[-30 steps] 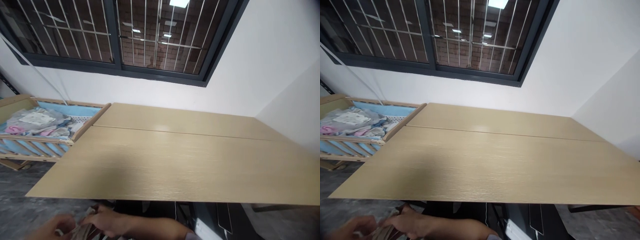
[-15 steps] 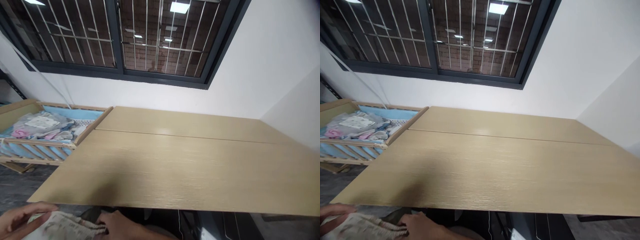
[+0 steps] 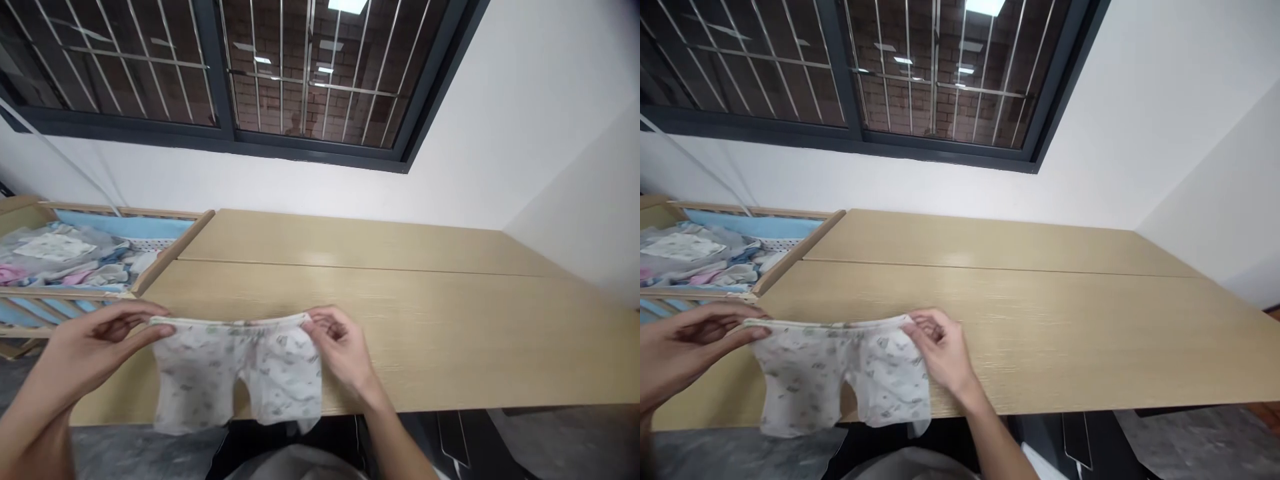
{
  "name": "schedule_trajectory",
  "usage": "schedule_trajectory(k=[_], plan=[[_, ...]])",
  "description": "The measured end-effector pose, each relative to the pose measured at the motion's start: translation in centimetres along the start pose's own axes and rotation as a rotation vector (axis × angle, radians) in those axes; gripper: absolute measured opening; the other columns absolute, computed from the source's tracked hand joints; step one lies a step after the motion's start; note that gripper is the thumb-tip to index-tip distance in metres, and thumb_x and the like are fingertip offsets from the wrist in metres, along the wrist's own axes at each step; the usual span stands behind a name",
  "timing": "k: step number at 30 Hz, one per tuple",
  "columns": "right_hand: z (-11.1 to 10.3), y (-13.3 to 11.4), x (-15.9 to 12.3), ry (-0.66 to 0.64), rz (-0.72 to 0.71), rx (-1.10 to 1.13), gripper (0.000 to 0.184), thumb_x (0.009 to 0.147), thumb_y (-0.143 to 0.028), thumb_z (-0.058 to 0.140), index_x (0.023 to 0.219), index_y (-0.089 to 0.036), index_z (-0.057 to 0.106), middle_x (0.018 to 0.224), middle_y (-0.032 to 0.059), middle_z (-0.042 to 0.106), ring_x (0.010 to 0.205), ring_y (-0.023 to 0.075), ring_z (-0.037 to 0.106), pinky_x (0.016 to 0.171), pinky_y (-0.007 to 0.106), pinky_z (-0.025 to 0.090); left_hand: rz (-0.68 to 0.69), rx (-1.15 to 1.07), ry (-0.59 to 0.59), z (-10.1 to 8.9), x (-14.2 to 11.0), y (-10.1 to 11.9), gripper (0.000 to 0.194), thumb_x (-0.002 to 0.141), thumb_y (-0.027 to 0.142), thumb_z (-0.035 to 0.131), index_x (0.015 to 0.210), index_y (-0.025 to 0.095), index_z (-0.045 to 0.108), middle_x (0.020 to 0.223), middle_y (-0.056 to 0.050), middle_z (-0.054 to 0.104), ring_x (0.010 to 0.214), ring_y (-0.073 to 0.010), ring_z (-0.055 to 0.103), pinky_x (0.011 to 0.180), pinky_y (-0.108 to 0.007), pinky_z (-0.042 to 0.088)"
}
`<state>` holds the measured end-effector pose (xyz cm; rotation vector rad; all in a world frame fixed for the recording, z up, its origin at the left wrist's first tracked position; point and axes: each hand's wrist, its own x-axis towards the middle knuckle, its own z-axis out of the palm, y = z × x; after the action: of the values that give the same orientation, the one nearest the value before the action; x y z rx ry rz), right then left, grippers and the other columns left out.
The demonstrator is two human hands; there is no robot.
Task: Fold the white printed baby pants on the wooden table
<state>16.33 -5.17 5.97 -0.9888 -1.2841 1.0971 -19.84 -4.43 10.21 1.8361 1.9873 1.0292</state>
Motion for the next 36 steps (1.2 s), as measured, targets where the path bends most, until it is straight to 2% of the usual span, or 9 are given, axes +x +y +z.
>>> schedule_trajectory(k=[4,7,11,15,22,26,30,33,36], plan=[[-3.5,-1.8,3.8,0.064,-0.102,-0.106,0.031,0.081,-0.05,0.075,0.093,-0.022,0.071,0.079,0.0042,0.068,0.067,0.0153,0.06,0.06,0.028,0.052,0.108,-0.248,-0.026,3.1,3.6,5.5,0.051,0.062,0.069,0.078,0.083,0.023,0.071,0.089,0.002,0.076,0.084,-0.0212,0.069,0.082,-0.036,0.059],[-5.1,-1.2,7.5,0.086,-0.11,-0.153,0.038,0.078,-0.055,0.076,0.09,-0.02,0.068,0.075,0.0037,0.066,0.065,0.0148,0.059,0.058,0.027,0.05,0.187,-0.243,-0.071,6.1,7.0,6.8,0.047,0.067,0.066,0.075,0.085,0.023,0.072,0.092,-0.002,0.076,0.086,-0.0229,0.07,0.083,-0.034,0.058],[-6.6,2.6,13.1,0.091,-0.065,-0.219,0.04,0.077,-0.055,0.074,0.09,-0.018,0.064,0.073,0.0023,0.063,0.06,0.0128,0.054,0.054,0.025,0.045,0.249,-0.197,-0.135,11.2,11.3,5.9,0.037,0.079,0.055,0.069,0.095,0.022,0.072,0.098,-0.004,0.076,0.091,-0.0213,0.069,0.086,-0.03,0.054],[-7.7,8.0,18.1,0.102,0.003,-0.421,0.029,0.083,-0.045,0.064,0.09,-0.017,0.062,0.075,0.002,0.064,0.062,0.013,0.055,0.059,0.025,0.046,0.2,-0.099,-0.202,16.7,14.8,4.4,0.029,0.085,0.043,0.063,0.101,0.02,0.071,0.103,-0.006,0.076,0.096,-0.0214,0.068,0.085,-0.028,0.051],[-7.9,15.1,23.6,0.182,0.123,-0.674,0.011,0.083,-0.027,0.061,0.086,-0.016,0.066,0.081,0.0033,0.069,0.071,0.0146,0.059,0.07,0.025,0.046,0.102,0.062,-0.242,23.7,18.4,3.1,0.021,0.091,0.028,0.058,0.102,0.017,0.071,0.104,-0.01,0.075,0.098,-0.022,0.066,0.084,-0.03,0.046],[-7.8,17.5,24.5,0.189,0.187,-0.758,0.007,0.082,-0.023,0.065,0.086,-0.017,0.067,0.082,0.0031,0.071,0.076,0.0151,0.062,0.077,0.027,0.045,0.088,0.142,-0.266,25.4,18.6,2.7,0.02,0.095,0.032,0.058,0.102,0.016,0.069,0.109,-0.009,0.072,0.102,-0.0209,0.064,0.091,-0.036,0.048],[-7.6,19.2,24.4,0.184,0.215,-0.818,0.006,0.084,-0.022,0.066,0.087,-0.018,0.068,0.085,0.0039,0.074,0.081,0.0165,0.065,0.083,0.029,0.044,0.086,0.207,-0.27,25.5,18.2,2.9,0.021,0.097,0.034,0.059,0.102,0.015,0.068,0.115,-0.009,0.068,0.11,-0.0221,0.062,0.098,-0.043,0.049],[-7.7,19.5,24.4,0.167,0.223,-0.846,0.007,0.084,-0.023,0.066,0.089,-0.019,0.069,0.088,0.003,0.075,0.084,0.0168,0.067,0.084,0.028,0.045,0.083,0.26,-0.246,24.9,17.2,4.3,0.023,0.098,0.024,0.051,0.109,0.013,0.069,0.128,-0.017,0.064,0.123,-0.0294,0.055,0.106,-0.047,0.04],[-8.1,19.2,24.7,0.152,0.22,-0.866,0.012,0.084,-0.026,0.066,0.094,-0.021,0.069,0.094,0.0024,0.076,0.089,0.0169,0.068,0.083,0.026,0.047,0.139,0.295,-0.225,24.3,13.9,7.0,0.035,0.099,0.027,0.044,0.126,0.012,0.062,0.147,-0.022,0.048,0.136,-0.0375,0.042,0.111,-0.056,0.03]])
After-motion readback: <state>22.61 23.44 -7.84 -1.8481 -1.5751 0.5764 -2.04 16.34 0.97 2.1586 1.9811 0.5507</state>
